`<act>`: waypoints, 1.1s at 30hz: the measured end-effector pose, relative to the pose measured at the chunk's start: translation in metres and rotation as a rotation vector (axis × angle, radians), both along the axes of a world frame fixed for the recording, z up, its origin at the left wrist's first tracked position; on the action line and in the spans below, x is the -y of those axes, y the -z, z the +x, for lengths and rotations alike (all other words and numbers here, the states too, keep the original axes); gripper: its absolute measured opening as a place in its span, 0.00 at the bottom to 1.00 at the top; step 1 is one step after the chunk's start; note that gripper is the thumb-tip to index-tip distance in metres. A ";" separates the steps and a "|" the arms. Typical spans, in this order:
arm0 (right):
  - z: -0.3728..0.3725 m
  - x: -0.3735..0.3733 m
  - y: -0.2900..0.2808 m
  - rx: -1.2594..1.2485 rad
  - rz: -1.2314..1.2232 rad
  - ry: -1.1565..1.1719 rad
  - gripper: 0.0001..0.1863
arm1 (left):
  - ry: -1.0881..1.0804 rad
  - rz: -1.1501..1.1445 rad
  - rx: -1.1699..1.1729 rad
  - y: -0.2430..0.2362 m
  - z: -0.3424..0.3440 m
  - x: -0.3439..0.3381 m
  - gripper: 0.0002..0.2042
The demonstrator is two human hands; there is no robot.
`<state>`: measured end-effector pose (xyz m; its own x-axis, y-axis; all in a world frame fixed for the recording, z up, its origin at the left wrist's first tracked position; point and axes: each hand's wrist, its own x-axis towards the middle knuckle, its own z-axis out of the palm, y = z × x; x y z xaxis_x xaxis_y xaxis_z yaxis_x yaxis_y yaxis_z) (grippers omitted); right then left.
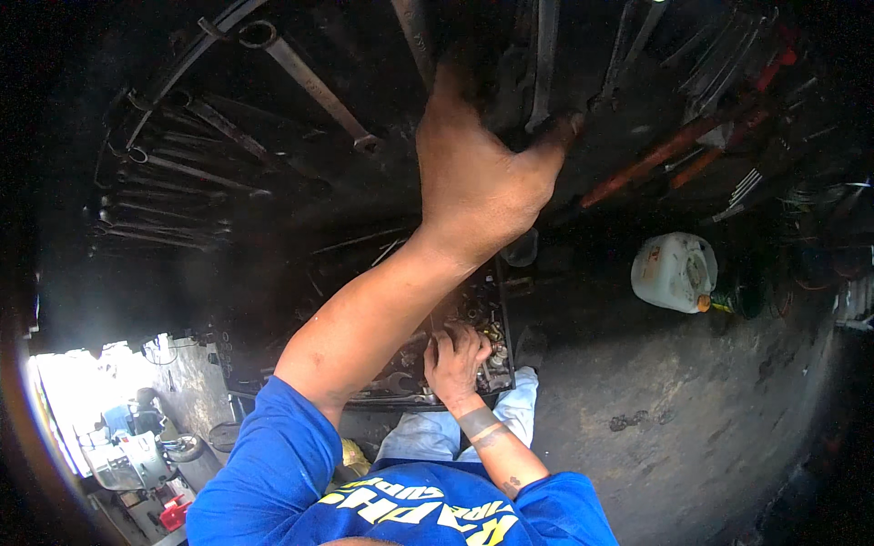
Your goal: The recorder is repairing or adjusting the frame and engine components of a motor scooter.
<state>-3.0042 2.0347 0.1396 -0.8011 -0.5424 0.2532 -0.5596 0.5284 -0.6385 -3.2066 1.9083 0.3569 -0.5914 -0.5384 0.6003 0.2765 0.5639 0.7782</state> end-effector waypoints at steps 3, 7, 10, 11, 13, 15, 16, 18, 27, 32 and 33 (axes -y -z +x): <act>-0.001 0.000 0.001 0.003 -0.004 0.009 0.21 | -0.027 0.007 0.036 -0.003 -0.003 -0.001 0.30; -0.001 -0.004 0.002 0.009 0.003 0.008 0.20 | -0.080 -0.088 0.031 -0.010 -0.005 0.000 0.31; -0.001 -0.006 0.000 0.006 0.018 0.006 0.19 | -0.038 -0.038 0.014 -0.014 -0.008 0.002 0.31; -0.001 -0.006 0.000 0.008 0.011 0.011 0.19 | -0.033 -0.046 0.015 -0.015 -0.009 0.001 0.31; -0.001 -0.006 -0.001 0.005 0.017 0.016 0.19 | -0.081 -0.034 0.060 -0.016 -0.008 -0.001 0.31; -0.001 -0.005 -0.001 0.012 0.013 0.014 0.20 | -0.081 -0.041 0.072 -0.014 -0.007 0.001 0.31; 0.000 -0.005 -0.001 0.017 0.016 0.009 0.20 | -0.084 -0.042 0.083 -0.014 -0.006 0.002 0.31; -0.001 -0.007 0.001 0.018 0.015 0.014 0.20 | -0.071 -0.057 0.063 -0.010 -0.009 0.002 0.30; -0.002 -0.005 -0.003 0.045 0.017 0.014 0.21 | 0.021 -0.078 -0.091 0.016 0.015 -0.027 0.29; -0.002 -0.005 -0.001 0.067 0.014 0.019 0.21 | 0.161 -0.089 0.042 0.007 -0.011 -0.037 0.28; -0.002 -0.006 0.000 0.067 0.015 0.022 0.21 | 0.163 -0.050 0.032 0.006 -0.015 -0.039 0.28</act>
<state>-3.0063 2.0405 0.1401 -0.8280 -0.5274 0.1905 -0.5036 0.5499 -0.6663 -3.2219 1.9475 0.3509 -0.6877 -0.4035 0.6035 0.3429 0.5522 0.7599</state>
